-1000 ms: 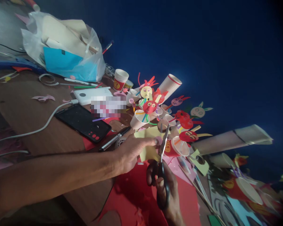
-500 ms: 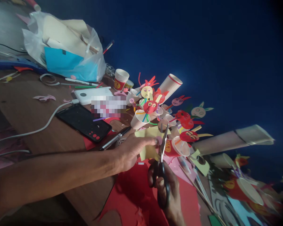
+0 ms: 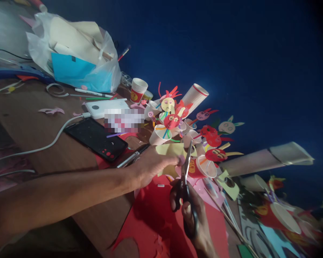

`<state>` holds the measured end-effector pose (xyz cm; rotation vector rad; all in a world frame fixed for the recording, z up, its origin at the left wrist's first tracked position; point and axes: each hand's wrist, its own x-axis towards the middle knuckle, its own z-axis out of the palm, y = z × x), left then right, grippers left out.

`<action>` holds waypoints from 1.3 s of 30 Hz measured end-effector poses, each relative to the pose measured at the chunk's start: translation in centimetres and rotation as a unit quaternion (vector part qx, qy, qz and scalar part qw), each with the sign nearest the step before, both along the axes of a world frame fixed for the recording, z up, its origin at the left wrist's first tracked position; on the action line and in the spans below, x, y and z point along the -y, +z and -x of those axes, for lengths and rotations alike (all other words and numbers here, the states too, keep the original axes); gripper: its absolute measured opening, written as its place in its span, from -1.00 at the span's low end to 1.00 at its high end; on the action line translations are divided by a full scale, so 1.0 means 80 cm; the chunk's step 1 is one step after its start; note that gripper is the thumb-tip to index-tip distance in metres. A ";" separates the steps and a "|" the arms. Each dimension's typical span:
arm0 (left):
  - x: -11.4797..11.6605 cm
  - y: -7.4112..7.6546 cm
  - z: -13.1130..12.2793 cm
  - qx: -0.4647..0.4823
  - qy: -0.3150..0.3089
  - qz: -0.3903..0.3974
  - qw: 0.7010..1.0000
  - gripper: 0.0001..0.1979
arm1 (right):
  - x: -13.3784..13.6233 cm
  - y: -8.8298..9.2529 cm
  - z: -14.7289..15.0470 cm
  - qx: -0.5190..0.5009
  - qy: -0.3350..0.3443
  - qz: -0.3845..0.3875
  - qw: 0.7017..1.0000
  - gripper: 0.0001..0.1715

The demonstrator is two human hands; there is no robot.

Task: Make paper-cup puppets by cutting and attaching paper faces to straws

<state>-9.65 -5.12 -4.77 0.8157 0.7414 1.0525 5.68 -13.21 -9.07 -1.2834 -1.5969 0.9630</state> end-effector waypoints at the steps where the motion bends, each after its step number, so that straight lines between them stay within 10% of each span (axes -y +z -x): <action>1: 0.000 0.000 0.000 -0.003 -0.001 -0.006 1.000 -0.86 | 0.000 0.000 0.000 0.002 0.005 0.005 1.000 -0.38; 39: 0.000 0.026 0.005 -0.016 -0.005 -0.006 1.000 -0.91 | 0.000 0.008 0.001 0.004 0.007 -0.016 1.000 -0.41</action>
